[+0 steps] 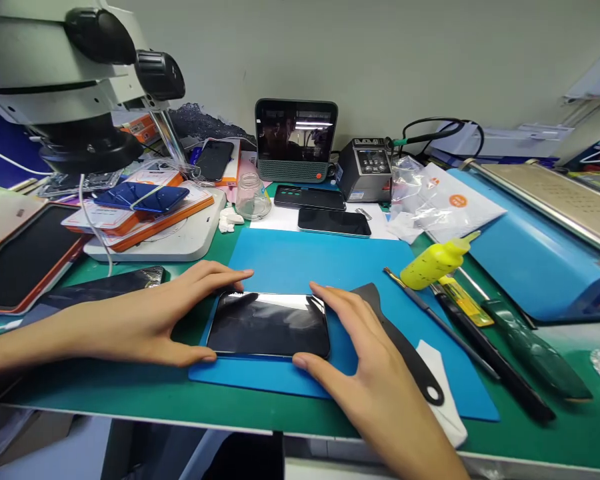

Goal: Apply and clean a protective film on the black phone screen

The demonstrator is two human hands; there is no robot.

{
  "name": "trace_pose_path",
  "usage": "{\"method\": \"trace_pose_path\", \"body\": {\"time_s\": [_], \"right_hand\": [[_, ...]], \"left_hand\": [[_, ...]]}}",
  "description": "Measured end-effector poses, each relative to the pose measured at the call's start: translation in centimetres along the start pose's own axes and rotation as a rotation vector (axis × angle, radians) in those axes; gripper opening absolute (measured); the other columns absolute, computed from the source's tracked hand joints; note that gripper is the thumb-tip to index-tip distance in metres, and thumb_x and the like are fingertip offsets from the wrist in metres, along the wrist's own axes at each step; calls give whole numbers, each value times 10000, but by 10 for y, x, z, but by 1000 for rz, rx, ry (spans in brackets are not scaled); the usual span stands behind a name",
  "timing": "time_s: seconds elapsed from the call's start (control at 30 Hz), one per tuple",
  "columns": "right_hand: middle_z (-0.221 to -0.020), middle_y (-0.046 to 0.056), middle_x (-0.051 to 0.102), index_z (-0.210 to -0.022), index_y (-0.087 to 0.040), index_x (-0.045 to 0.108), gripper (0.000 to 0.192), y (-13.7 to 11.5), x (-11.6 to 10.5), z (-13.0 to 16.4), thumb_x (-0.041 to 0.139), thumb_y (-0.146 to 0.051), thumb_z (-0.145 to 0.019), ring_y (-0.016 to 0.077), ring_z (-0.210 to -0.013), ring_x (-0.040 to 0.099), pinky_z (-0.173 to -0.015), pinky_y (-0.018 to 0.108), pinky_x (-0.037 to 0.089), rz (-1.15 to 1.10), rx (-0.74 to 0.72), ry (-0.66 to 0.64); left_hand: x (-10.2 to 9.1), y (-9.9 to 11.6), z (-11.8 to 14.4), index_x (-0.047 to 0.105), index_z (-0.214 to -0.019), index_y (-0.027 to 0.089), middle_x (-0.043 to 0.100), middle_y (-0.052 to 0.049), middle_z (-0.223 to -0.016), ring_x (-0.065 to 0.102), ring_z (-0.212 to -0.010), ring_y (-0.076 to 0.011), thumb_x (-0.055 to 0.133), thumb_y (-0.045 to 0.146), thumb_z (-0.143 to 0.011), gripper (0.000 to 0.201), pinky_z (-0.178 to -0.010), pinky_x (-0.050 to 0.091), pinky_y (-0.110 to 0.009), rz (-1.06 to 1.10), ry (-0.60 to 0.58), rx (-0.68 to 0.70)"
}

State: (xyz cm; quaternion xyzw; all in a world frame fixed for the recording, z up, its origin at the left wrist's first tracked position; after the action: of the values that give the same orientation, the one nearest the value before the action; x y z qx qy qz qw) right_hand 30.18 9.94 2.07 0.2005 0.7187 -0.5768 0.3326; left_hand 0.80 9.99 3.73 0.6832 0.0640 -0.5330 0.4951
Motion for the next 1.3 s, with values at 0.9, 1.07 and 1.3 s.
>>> {"method": "trace_pose_path", "body": {"time_s": [0.9, 1.07, 1.3], "right_hand": [[-1522, 22, 697, -1525, -453, 664, 675, -2, 1, -3, 778, -740, -925, 367, -1381, 708, -1170, 533, 612, 38, -13, -3], [-1507, 41, 702, -1518, -436, 671, 675, -2, 1, -3, 760, -760, -932, 381, -1359, 713, -1160, 561, 613, 39, -19, 6], [-1517, 40, 701, -1529, -439, 661, 677, -3, 0, -2, 767, -745, -934, 376, -1356, 716, -1165, 571, 608, 37, -11, 1]], "left_hand": [[-11, -4, -1, 150, -1774, 425, 618, -84, -1469, 649, -1333, -299, 923, 469, -933, 1143, -1159, 550, -462, 48, 38, 23], [-11, -4, -2, 172, -1775, 403, 609, -93, -1491, 638, -1347, -298, 850, 528, -990, 1044, -1135, 552, -445, 79, 7, -5], [-15, -3, -3, 242, -1766, 373, 628, -89, -1497, 629, -1378, -285, 669, 459, -1115, 783, -1157, 535, -433, 91, 15, -1]]}}
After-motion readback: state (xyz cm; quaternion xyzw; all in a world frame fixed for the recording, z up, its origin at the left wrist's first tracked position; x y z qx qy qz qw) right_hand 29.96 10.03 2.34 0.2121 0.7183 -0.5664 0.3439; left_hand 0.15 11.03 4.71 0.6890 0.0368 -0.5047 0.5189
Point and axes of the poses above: each hand's wrist, its own z-axis away from the middle knuckle, its own x-axis out of the palm, y = z × x, the point moved 6 cm from there along -z, towards the middle knuckle
